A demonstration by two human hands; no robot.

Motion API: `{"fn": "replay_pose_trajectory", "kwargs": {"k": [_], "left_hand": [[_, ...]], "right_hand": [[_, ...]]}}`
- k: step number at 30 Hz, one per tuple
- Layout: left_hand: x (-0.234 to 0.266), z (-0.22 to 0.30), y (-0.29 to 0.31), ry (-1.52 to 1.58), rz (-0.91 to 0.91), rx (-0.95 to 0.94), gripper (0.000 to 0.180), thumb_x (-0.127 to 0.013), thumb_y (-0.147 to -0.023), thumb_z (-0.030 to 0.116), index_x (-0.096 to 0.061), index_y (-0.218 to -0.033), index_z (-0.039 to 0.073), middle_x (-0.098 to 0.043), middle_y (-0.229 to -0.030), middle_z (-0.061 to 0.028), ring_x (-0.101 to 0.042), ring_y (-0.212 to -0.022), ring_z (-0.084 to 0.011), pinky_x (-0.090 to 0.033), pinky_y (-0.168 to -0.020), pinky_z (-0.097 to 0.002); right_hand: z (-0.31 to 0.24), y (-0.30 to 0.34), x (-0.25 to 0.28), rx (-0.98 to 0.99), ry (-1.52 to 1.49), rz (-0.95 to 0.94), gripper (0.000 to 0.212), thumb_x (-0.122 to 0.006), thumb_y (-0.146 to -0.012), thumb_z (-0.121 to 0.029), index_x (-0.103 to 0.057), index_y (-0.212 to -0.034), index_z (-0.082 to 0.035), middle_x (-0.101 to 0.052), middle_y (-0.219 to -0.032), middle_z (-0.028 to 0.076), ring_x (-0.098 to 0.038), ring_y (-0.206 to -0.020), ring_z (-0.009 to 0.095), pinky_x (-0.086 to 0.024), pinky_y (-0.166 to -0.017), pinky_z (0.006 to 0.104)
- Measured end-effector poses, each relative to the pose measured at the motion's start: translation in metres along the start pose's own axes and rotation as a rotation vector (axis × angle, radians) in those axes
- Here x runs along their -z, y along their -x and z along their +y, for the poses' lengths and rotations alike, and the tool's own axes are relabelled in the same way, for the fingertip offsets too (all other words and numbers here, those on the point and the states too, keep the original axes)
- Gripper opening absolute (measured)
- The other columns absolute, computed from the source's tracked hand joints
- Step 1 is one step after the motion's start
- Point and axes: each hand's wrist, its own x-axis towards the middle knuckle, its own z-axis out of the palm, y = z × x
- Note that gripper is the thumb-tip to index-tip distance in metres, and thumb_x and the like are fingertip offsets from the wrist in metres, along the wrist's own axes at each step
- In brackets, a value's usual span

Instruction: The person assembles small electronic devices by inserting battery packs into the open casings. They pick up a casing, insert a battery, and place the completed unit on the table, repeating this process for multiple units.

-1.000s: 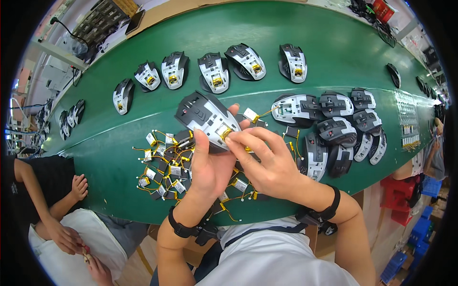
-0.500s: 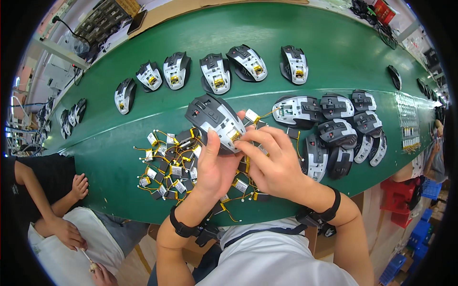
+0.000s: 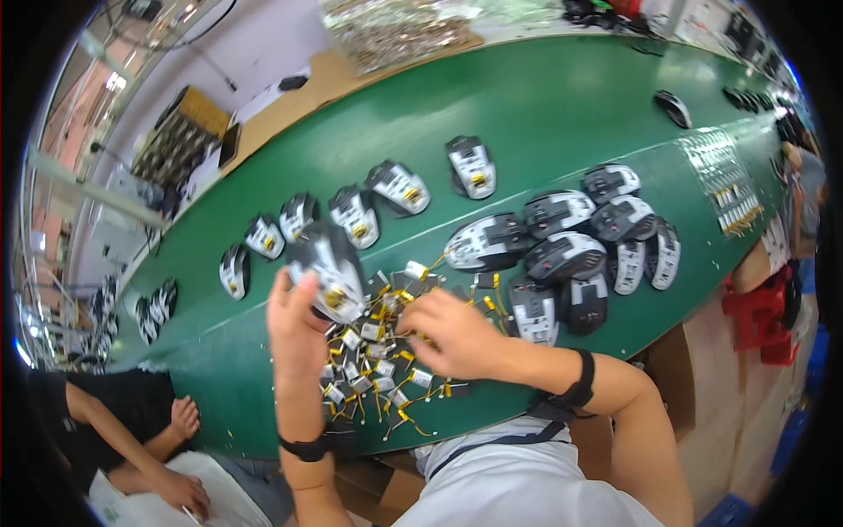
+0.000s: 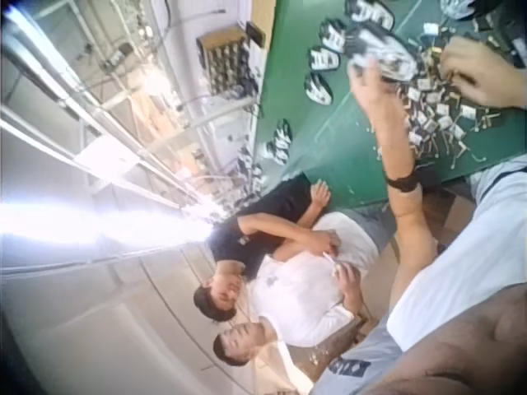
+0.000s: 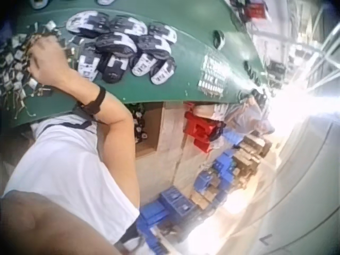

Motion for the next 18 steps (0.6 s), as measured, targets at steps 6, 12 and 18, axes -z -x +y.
{"fn": "replay_pose_trajectory", "kwargs": {"k": [6,12,18], "left_hand": [[-0.114,0.032,-0.069,-0.443,-0.248,0.132,0.06,-0.048,-0.099,0.047,-0.047,-0.132,-0.003,-0.061,-0.122,-0.0181,-0.064,-0.105,-0.0275,-0.053,-0.086,-0.0378],[-0.087,-0.016,-0.079,-1.049,-0.341,-0.253,0.049,-0.064,-0.089,0.029,-0.054,-0.126,-0.002,-0.065,-0.114,-0.0189,-0.065,-0.099,-0.0307,-0.05,-0.087,-0.0378],[0.015,-0.011,-0.001,-1.077,-0.088,-0.212,0.029,-0.063,-0.089,0.013,-0.062,-0.116,0.001,-0.07,-0.104,-0.012,-0.067,-0.095,-0.0186,-0.051,-0.08,-0.0317]], "right_hand": [[0.003,0.0,-0.008,-0.006,-0.006,-0.141,0.019,-0.064,-0.079,-0.008,-0.063,-0.098,-0.005,-0.061,-0.097,0.011,-0.056,-0.094,0.031,-0.048,-0.084,0.0409],[0.005,0.005,-0.003,-0.008,0.227,-0.161,0.029,-0.069,-0.073,-0.014,-0.062,-0.101,-0.006,-0.057,-0.111,0.011,-0.054,-0.101,0.031,-0.047,-0.083,0.0411],[0.001,0.008,0.0,-0.032,0.325,-0.135,0.054,-0.075,-0.071,-0.022,-0.056,-0.118,-0.005,-0.048,-0.128,0.017,-0.05,-0.11,0.033,-0.046,-0.084,0.0427]]}}
